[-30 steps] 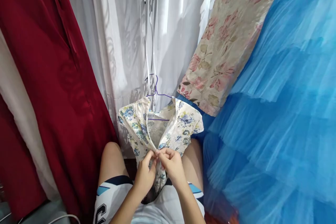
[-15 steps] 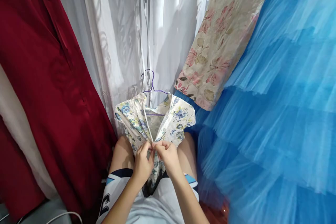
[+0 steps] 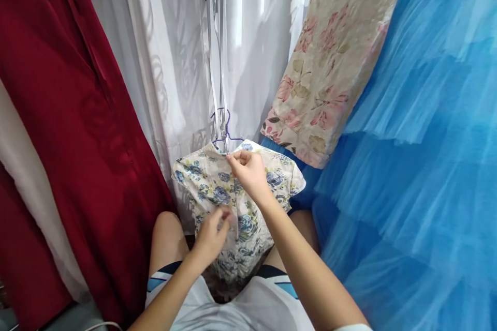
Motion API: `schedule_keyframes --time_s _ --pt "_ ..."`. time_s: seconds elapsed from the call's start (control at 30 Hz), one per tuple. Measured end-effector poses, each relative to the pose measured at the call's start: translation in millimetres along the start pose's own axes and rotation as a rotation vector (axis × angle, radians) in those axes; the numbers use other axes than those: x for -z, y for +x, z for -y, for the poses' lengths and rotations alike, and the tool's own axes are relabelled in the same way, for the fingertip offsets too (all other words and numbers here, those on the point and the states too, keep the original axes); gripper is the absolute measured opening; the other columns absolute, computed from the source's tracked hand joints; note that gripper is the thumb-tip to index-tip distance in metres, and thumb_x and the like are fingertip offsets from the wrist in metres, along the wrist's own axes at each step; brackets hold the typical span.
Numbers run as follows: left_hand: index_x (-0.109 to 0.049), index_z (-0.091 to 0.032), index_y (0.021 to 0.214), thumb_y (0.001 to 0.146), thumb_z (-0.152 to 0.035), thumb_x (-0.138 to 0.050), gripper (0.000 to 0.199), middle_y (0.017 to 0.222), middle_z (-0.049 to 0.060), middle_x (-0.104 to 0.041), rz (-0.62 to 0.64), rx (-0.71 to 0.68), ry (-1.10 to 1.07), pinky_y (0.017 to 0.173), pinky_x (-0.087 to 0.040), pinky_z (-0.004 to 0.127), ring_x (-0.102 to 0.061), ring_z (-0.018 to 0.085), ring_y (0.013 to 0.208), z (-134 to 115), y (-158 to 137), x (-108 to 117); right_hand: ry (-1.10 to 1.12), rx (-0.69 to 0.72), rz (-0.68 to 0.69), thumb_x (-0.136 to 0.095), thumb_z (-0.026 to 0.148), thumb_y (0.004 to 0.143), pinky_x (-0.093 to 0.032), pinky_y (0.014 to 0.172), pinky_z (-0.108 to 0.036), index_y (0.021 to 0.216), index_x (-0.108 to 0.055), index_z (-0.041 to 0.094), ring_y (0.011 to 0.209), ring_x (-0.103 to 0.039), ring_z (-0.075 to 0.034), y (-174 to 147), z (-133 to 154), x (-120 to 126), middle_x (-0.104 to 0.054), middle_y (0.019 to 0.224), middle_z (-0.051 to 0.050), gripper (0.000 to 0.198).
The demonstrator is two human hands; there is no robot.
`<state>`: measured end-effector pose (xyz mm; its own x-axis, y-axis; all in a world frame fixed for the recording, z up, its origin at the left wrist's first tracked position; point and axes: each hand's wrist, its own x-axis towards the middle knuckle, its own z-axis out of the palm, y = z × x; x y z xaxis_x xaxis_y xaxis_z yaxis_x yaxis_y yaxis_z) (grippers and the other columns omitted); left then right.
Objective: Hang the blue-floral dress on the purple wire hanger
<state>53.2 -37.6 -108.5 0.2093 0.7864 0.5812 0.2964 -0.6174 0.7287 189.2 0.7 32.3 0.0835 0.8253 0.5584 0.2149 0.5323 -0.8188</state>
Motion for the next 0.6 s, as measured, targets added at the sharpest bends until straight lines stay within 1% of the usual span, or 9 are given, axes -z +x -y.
schedule_keyframes --time_s 0.1,0.13,0.2,0.27,0.33,0.37,0.43,0.5,0.6 --pt "-0.062 -0.024 0.12 0.094 -0.034 -0.051 0.03 0.079 0.003 -0.063 -0.215 -0.082 -0.099 0.073 -0.042 0.027 -0.056 0.018 0.07 -25 48 39 -0.029 0.042 0.028 -0.065 0.046 0.082 -0.029 0.044 -0.023 0.071 -0.06 0.015 0.042 -0.042 -0.009 -16 -2 2 -0.051 0.045 0.002 0.033" --pt "-0.061 -0.023 0.121 0.095 -0.037 -0.05 0.032 0.075 0.002 -0.061 -0.22 -0.139 -0.081 0.073 -0.042 0.027 -0.055 0.018 0.067 -33 65 50 -0.039 0.059 0.027 -0.064 0.046 0.083 -0.029 0.045 -0.023 0.072 -0.06 0.015 0.042 -0.042 -0.01 -19 -2 3 -0.051 0.046 0.002 0.033" --pt "-0.065 -0.023 0.112 0.096 -0.04 -0.047 0.03 0.076 0.002 -0.061 -0.123 -0.275 0.004 0.076 -0.043 0.028 -0.056 0.018 0.071 -48 94 63 -0.071 0.099 0.031 -0.061 0.045 0.086 -0.029 0.045 -0.023 0.076 -0.061 0.015 0.044 -0.042 -0.01 -20 -1 3 -0.051 0.049 0.002 0.031" --pt "-0.066 -0.022 0.097 0.096 -0.041 -0.045 0.028 0.079 0.003 -0.062 -0.016 -0.383 0.106 0.077 -0.043 0.028 -0.056 0.018 0.075 -56 115 67 -0.133 0.144 0.019 -0.058 0.043 0.088 -0.029 0.046 -0.024 0.079 -0.061 0.016 0.045 -0.043 -0.011 -17 -4 3 -0.052 0.051 0.002 0.029" --pt "-0.065 -0.02 0.088 0.097 -0.039 -0.045 0.029 0.081 0.004 -0.062 0.009 -0.449 0.179 0.077 -0.043 0.027 -0.057 0.018 0.078 -60 127 67 -0.241 0.185 -0.026 -0.056 0.04 0.089 -0.029 0.047 -0.024 0.078 -0.061 0.017 0.047 -0.044 -0.012 -14 -14 0 -0.054 0.053 0.001 0.026" --pt "-0.064 -0.02 0.087 0.097 -0.038 -0.045 0.028 0.082 0.004 -0.062 -0.019 -0.467 0.199 0.077 -0.042 0.027 -0.058 0.018 0.079 -60 132 68 -0.307 0.2 -0.052 -0.056 0.038 0.089 -0.03 0.049 -0.025 0.078 -0.06 0.017 0.048 -0.046 -0.012 -13 -22 -2 -0.055 0.054 0.001 0.024" --pt "-0.063 -0.018 0.089 0.097 -0.037 -0.045 0.028 0.084 0.004 -0.063 -0.147 -0.469 0.206 0.079 -0.042 0.027 -0.059 0.017 0.082 -54 142 78 -0.436 0.199 -0.056 -0.056 0.035 0.088 -0.031 0.051 -0.025 0.076 -0.06 0.018 0.049 -0.048 -0.013 -13 -38 -5 -0.057 0.055 0.0 0.021" --pt "-0.063 -0.016 0.091 0.097 -0.037 -0.046 0.028 0.082 0.003 -0.064 -0.314 -0.407 0.193 0.078 -0.043 0.026 -0.059 0.016 0.081 -38 155 97 -0.514 0.167 0.01 -0.055 0.033 0.088 -0.031 0.052 -0.025 0.074 -0.059 0.019 0.05 -0.05 -0.014 -17 -53 -6 -0.057 0.054 0.0 0.02" --pt "-0.063 -0.016 0.086 0.093 -0.041 -0.05 0.029 0.077 0.002 -0.064 -0.453 -0.252 0.152 0.074 -0.043 0.024 -0.06 0.016 0.076 9 171 135 -0.549 0.138 0.099 -0.053 0.032 0.088 -0.031 0.052 -0.025 0.073 -0.056 0.02 0.051 -0.052 -0.014 -27 -64 -2 -0.058 0.055 0.001 0.019"
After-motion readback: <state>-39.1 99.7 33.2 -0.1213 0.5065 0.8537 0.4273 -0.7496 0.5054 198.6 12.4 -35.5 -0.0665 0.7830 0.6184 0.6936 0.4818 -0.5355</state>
